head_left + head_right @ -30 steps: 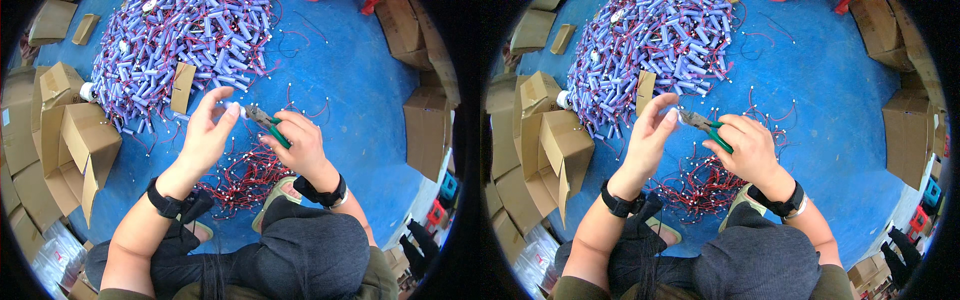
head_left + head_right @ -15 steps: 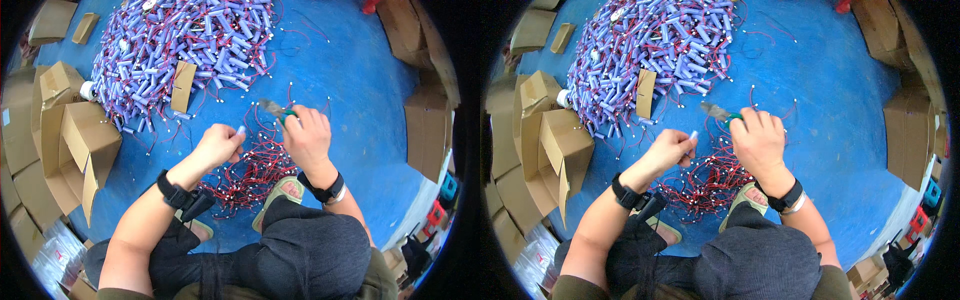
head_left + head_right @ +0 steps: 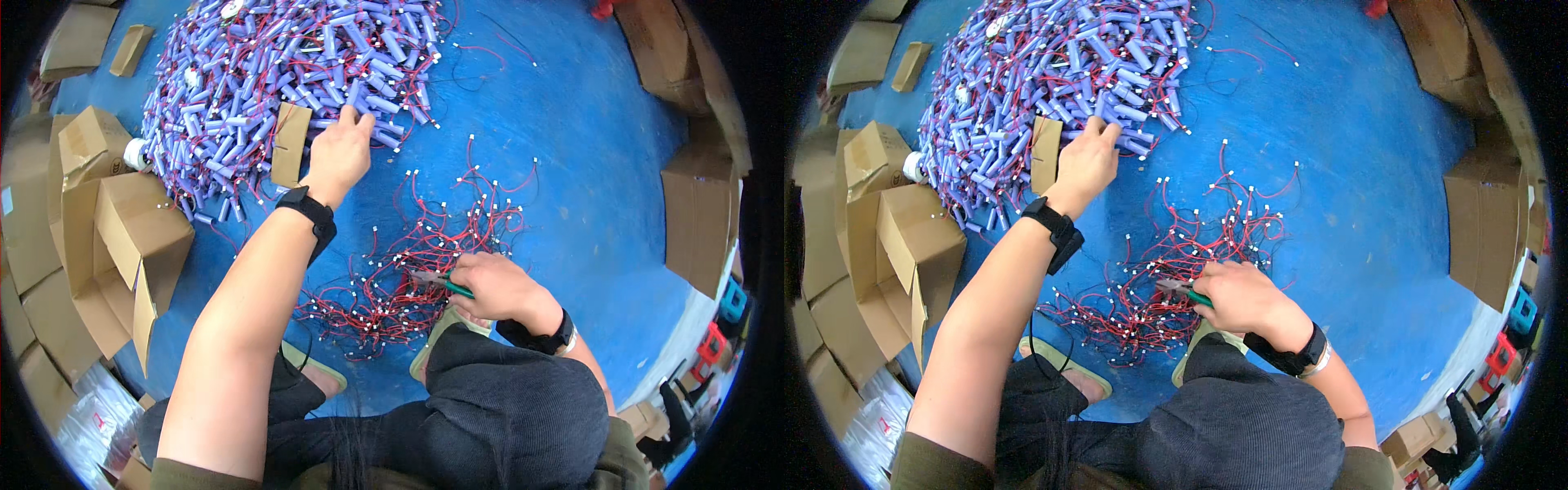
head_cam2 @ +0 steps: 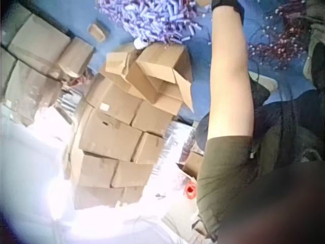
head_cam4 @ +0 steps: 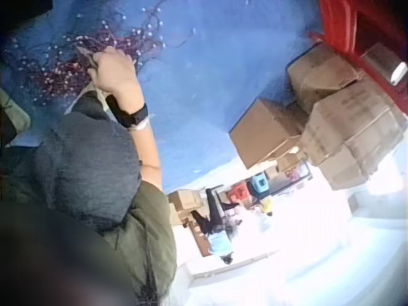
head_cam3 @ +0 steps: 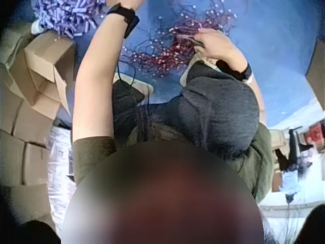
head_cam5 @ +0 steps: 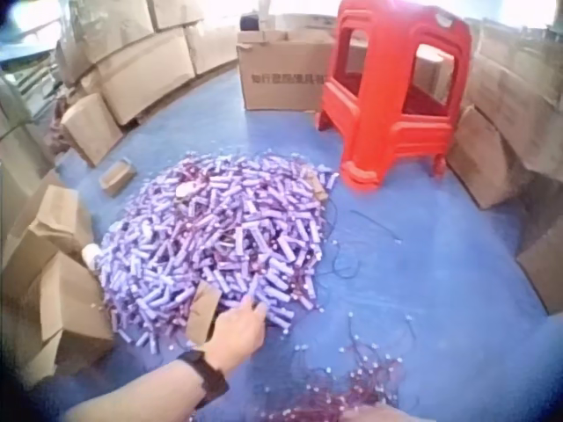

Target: Trimming wires on small battery cells using wire cutters while working on a workshop floor.

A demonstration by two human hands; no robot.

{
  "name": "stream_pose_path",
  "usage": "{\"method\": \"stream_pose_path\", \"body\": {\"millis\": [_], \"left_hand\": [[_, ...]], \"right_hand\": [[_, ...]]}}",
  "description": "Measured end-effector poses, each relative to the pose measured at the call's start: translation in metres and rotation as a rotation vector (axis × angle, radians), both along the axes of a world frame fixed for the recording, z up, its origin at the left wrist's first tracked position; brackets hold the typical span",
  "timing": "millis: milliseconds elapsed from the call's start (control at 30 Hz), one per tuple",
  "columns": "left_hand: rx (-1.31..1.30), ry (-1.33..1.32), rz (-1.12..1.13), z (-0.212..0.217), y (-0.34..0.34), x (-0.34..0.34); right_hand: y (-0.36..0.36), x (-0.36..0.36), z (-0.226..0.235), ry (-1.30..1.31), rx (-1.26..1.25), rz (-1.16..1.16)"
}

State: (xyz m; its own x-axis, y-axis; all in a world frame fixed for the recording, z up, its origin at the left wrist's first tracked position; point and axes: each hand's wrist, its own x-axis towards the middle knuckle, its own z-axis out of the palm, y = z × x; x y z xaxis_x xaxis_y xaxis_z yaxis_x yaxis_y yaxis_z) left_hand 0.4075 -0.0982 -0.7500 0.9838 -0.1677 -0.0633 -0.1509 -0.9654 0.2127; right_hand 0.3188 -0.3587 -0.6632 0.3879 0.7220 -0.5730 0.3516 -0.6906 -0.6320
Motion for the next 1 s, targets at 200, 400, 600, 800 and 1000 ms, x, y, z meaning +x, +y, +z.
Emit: {"method": "stream_pose_path", "body": {"millis": [200, 400, 600, 800, 1000], "left_hand": [[-0.825, 0.077, 0.372, 0.011, 0.021, -0.011], [-1.666, 0.695, 0.524, 0.082, 0.0, -0.058], [-1.453, 0.506, 0.428, 0.09, -0.01, -0.077], [-0.922, 0.116, 0.039, 0.091, -0.01, -0.075], [-0.841, 0.018, -0.072, 0.096, -0.01, -0.073]], "right_hand": [[-0.004, 0.021, -0.001, -0.293, 0.217, -0.186], [0.014, 0.042, 0.011, -0.124, 0.375, -0.577], [0.034, 0.051, 0.015, 0.016, 0.44, -0.421], [0.031, 0.039, 0.013, 0.007, 0.508, -0.438], [0.027, 0.04, 0.012, 0.112, 0.582, -0.449]]}}
